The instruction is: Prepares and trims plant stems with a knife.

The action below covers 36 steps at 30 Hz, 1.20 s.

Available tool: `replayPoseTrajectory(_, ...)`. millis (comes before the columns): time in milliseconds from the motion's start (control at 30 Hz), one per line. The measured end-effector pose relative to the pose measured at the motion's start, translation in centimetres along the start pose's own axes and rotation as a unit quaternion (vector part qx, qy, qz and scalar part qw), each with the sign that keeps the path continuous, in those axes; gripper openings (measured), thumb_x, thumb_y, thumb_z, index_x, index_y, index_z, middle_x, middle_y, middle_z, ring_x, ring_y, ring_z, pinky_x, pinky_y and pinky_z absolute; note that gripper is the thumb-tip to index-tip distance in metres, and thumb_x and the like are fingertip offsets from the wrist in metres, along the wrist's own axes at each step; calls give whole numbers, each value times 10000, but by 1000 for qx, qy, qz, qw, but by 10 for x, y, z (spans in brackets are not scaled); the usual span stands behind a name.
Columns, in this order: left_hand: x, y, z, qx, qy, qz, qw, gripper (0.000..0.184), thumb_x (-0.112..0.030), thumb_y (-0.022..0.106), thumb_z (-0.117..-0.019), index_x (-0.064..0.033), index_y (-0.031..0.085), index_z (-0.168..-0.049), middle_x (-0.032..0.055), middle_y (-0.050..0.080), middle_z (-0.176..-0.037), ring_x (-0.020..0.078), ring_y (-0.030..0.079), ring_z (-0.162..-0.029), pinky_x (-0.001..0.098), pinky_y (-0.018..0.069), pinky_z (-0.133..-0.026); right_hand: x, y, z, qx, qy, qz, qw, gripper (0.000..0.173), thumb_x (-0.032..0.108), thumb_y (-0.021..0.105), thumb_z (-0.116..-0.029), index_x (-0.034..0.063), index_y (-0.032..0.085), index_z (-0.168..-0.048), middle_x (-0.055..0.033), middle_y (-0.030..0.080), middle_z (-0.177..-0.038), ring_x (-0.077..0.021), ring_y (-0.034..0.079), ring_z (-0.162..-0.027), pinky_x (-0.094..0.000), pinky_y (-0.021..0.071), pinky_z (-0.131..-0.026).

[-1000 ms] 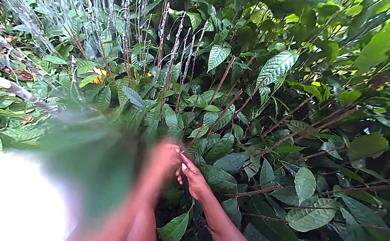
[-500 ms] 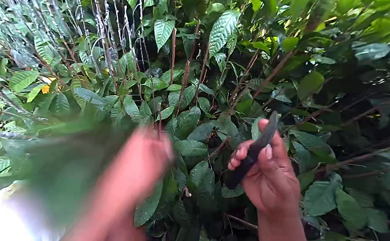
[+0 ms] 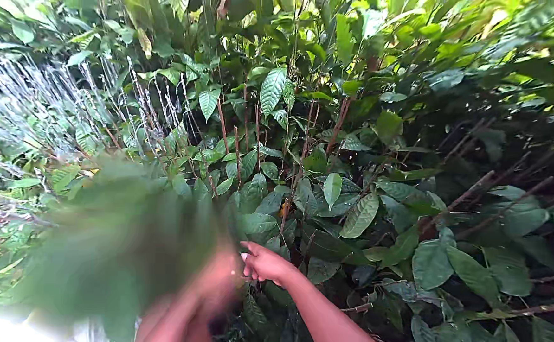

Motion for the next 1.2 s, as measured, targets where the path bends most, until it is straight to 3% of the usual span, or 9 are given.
replayPoseTrajectory(133,-5,-24,19,-72,8,25,997,313,-303,513,-1045,-95,730,-1131,164,721,-1067,344,683,-1045,589,515,-910,-16,-1,-14,-40,71,19,996,560,350,318,-1125,224,165,-1648,-123,653,-1031,-192,592,-735,-357,491,-688)
replayPoseTrajectory(200,3,-44,29,-135,33,25,990,403,-310,639,-998,-116,652,-1351,164,669,-1300,367,615,-1234,605,468,-1033,-6,-22,11,-98,5,-51,994,549,311,330,-1128,200,186,-1647,-138,655,-1041,-200,615,-762,-373,518,-719)
replayPoseTrajectory(233,8,-49,34,-155,52,20,986,618,-307,720,-946,-104,519,-1493,181,559,-1455,401,501,-1361,621,394,-1102,-3,-35,31,-134,-38,-79,987,532,283,341,-1126,190,229,-1638,-130,656,-1027,-190,622,-761,-367,527,-711)
replayPoseTrajectory(300,12,-52,51,-178,132,58,973,810,-263,805,-877,-79,413,-1562,188,453,-1549,402,441,-1404,601,377,-1122,-2,-56,73,-197,-124,-129,964,492,234,364,-1115,157,345,-1601,-96,652,-981,-166,628,-764,-340,538,-696)
replayPoseTrajectory(400,-8,-27,77,-59,309,267,911,587,-318,665,-966,-100,507,-1488,59,604,-1403,158,687,-1070,355,604,-883,-8,-62,123,-236,-232,-233,914,484,201,388,-1086,82,416,-1554,-48,650,-924,-141,651,-759,-288,572,-680)
replayPoseTrajectory(500,-33,7,82,87,330,499,796,370,-180,511,-1017,-32,595,-1345,108,645,-1343,242,703,-1101,415,604,-943,-3,-32,148,-196,-313,-307,877,515,213,410,-1078,11,369,-1549,-49,686,-960,-157,685,-798,-335,608,-731)
replayPoseTrajectory(600,-46,13,80,64,288,588,753,381,-240,436,-995,-17,657,-1211,127,696,-1216,254,723,-1023,423,612,-891,5,4,153,-156,-358,-306,868,502,190,402,-1093,-37,352,-1538,-40,709,-968,-116,671,-786,-304,586,-716)
replayPoseTrajectory(733,-57,13,86,48,275,609,742,504,-476,480,-1048,-29,712,-1071,85,747,-1003,176,739,-846,348,631,-807,9,26,150,-133,-375,-301,866,471,129,397,-1087,-42,361,-1525,-38,687,-941,-79,641,-752,-251,560,-679)
replayPoseTrajectory(1200,-70,13,84,60,243,575,779,380,-258,450,-1081,-38,714,-917,52,760,-869,148,745,-768,322,635,-768,-12,24,140,-124,-387,-292,866,475,198,455,-1083,6,364,-1508,-26,678,-945,-59,632,-736,-221,547,-659)
Point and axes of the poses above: each hand's wrist, its own z-axis away from the middle knuckle, its own y-axis out of the palm, x = y × z, the point moved 7 cm from there along -z, towards the middle knuckle
